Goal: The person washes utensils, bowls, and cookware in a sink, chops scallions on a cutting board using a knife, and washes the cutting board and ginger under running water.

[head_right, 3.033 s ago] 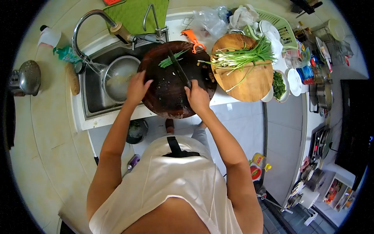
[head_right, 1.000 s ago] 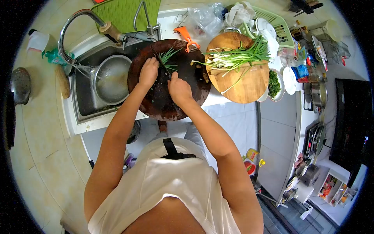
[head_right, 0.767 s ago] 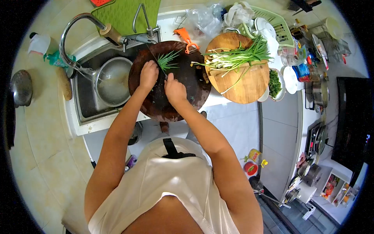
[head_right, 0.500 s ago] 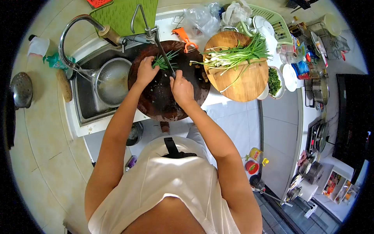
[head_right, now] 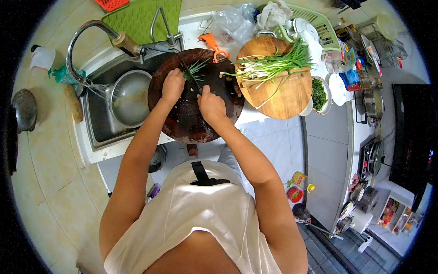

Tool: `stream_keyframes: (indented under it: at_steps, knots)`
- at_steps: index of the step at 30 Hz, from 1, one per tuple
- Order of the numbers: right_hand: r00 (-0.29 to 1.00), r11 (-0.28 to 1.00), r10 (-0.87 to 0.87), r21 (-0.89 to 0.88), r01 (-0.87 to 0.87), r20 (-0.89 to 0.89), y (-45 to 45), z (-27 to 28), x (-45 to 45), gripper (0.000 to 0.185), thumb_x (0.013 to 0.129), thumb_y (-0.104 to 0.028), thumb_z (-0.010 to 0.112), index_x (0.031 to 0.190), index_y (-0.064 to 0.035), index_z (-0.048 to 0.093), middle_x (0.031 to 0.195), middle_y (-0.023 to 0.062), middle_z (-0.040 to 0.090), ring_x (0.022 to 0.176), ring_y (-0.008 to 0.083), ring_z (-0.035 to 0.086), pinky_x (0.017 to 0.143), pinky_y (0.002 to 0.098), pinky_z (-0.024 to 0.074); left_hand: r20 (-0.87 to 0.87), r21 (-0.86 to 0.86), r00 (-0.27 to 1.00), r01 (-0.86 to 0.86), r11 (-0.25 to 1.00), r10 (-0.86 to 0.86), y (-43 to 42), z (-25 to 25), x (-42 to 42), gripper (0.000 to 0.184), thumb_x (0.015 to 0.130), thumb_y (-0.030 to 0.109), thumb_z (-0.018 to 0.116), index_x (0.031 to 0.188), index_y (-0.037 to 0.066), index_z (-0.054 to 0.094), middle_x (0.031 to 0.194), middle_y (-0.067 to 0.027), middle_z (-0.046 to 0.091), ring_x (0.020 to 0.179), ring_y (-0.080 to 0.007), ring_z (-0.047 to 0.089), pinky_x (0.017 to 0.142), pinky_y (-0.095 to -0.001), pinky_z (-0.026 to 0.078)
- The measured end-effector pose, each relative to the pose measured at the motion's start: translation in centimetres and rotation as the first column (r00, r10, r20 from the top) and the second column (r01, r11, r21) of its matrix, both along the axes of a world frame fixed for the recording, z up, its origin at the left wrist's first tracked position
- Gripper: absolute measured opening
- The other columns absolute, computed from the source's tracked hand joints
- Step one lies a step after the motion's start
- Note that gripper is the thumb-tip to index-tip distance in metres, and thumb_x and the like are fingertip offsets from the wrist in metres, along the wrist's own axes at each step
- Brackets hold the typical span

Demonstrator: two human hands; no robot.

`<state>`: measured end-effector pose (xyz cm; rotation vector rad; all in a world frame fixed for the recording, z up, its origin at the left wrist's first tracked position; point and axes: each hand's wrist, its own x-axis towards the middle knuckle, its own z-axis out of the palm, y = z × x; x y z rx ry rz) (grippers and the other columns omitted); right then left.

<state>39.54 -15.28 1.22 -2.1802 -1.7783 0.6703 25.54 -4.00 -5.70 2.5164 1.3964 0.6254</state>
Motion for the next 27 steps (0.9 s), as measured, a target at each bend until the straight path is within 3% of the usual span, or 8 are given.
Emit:
stream_keyframes:
  at_steps: [4, 7, 10, 13, 16, 19, 23, 27]
  knots:
    - [0.998, 0.997, -0.020, -0.073, 0.024, 0.053, 0.7, -0.5, -1.2, 0.028, 0.092, -0.028, 0.049, 0.098, -0.0007, 0.042, 0.074, 0.0260, 0.063, 0.070, 0.0446, 0.062, 0.066, 0.0509, 0.0501, 0.051, 0.109, 0.998, 0.013, 0.994, -0.019, 0.0, -1.0, -0.2, 0.010, 0.078, 0.005, 0.054, 0.078, 0.000, 0.063, 0.089, -0.0108, 0.056, 0.088, -0.0294, 0.055, 0.079, -0.0402, 0.047]
    - [0.997, 0.997, -0.033, -0.068, 0.038, 0.070, 1.8, -1.7, -2.0, 0.027, 0.092, -0.027, 0.050, 0.099, -0.0021, 0.042, 0.081, 0.0243, 0.064, 0.074, 0.0413, 0.064, 0.066, 0.0474, 0.0521, 0.054, 0.128, 0.999, -0.004, 0.992, -0.003, -0.2, -1.2, -0.1, 0.007, 0.077, 0.005, 0.057, 0.076, 0.001, 0.063, 0.091, -0.0105, 0.057, 0.089, -0.0289, 0.055, 0.079, -0.0395, 0.047]
    - [0.999, 1.000, -0.021, -0.015, 0.022, 0.045, 1.7, -2.5, -2.0, 0.027, 0.092, -0.028, 0.049, 0.098, -0.0031, 0.041, 0.080, 0.0251, 0.063, 0.071, 0.0419, 0.063, 0.065, 0.0480, 0.0515, 0.117, 0.034, 0.993, -0.012, 0.999, 0.008, -0.3, -0.7, -0.3, 0.011, 0.075, 0.006, 0.062, 0.084, 0.001, 0.064, 0.094, -0.0116, 0.057, 0.092, -0.0297, 0.055, 0.082, -0.0387, 0.047]
    - [0.999, 0.997, -0.014, 0.079, 0.018, -0.050, 0.7, -2.4, -0.5, 0.026, 0.093, -0.027, 0.049, 0.099, -0.0036, 0.041, 0.080, 0.0262, 0.062, 0.070, 0.0421, 0.062, 0.063, 0.0493, 0.0503, 0.181, -0.075, 0.979, -0.080, 0.994, 0.092, -0.6, 0.0, -0.3, 0.028, 0.077, 0.012, 0.068, 0.101, -0.001, 0.062, 0.099, -0.0148, 0.058, 0.097, -0.0330, 0.054, 0.087, -0.0406, 0.045]
    - [0.992, 0.958, -0.063, 0.273, 0.090, -0.107, -0.2, -1.7, 0.0, 0.027, 0.093, -0.026, 0.049, 0.101, -0.0028, 0.041, 0.076, 0.0257, 0.062, 0.067, 0.0426, 0.061, 0.060, 0.0503, 0.0492, 0.186, -0.195, 0.968, -0.130, 0.972, 0.166, 0.0, 0.2, -0.1, 0.043, 0.076, 0.019, 0.072, 0.111, 0.000, 0.058, 0.105, -0.0156, 0.056, 0.103, -0.0334, 0.052, 0.091, -0.0408, 0.043]
    - [0.995, 0.973, -0.079, 0.214, 0.089, -0.054, -0.1, -0.9, 0.8, 0.028, 0.092, -0.026, 0.050, 0.103, -0.0014, 0.041, 0.072, 0.0244, 0.062, 0.064, 0.0427, 0.061, 0.058, 0.0505, 0.0489, 0.100, -0.158, 0.986, -0.117, 0.980, 0.134, 0.5, 0.9, 0.8, 0.048, 0.072, 0.021, 0.072, 0.113, 0.001, 0.056, 0.107, -0.0132, 0.054, 0.104, -0.0326, 0.050, 0.091, -0.0396, 0.043]
    - [0.996, 0.989, -0.079, 0.122, 0.083, -0.037, -0.3, -0.6, 1.7, 0.031, 0.092, -0.026, 0.050, 0.105, 0.0007, 0.041, 0.070, 0.0271, 0.061, 0.066, 0.0449, 0.060, 0.060, 0.0522, 0.0475, -0.001, -0.219, 0.996, -0.092, 0.971, 0.094, 1.0, 1.0, 1.4, 0.039, 0.074, 0.018, 0.073, 0.107, 0.000, 0.061, 0.107, -0.0126, 0.052, 0.104, -0.0309, 0.049, 0.092, -0.0392, 0.042]
    - [0.999, 0.996, -0.029, 0.079, 0.031, -0.029, -0.3, 0.0, 1.8, 0.031, 0.092, -0.027, 0.049, 0.103, 0.0011, 0.041, 0.071, 0.0272, 0.061, 0.068, 0.0448, 0.061, 0.062, 0.0520, 0.0483, 0.048, -0.096, 0.997, -0.064, 0.993, 0.069, 0.8, 0.2, 1.3, 0.026, 0.075, 0.009, 0.070, 0.098, 0.001, 0.064, 0.100, -0.0112, 0.054, 0.098, -0.0300, 0.052, 0.088, -0.0400, 0.044]
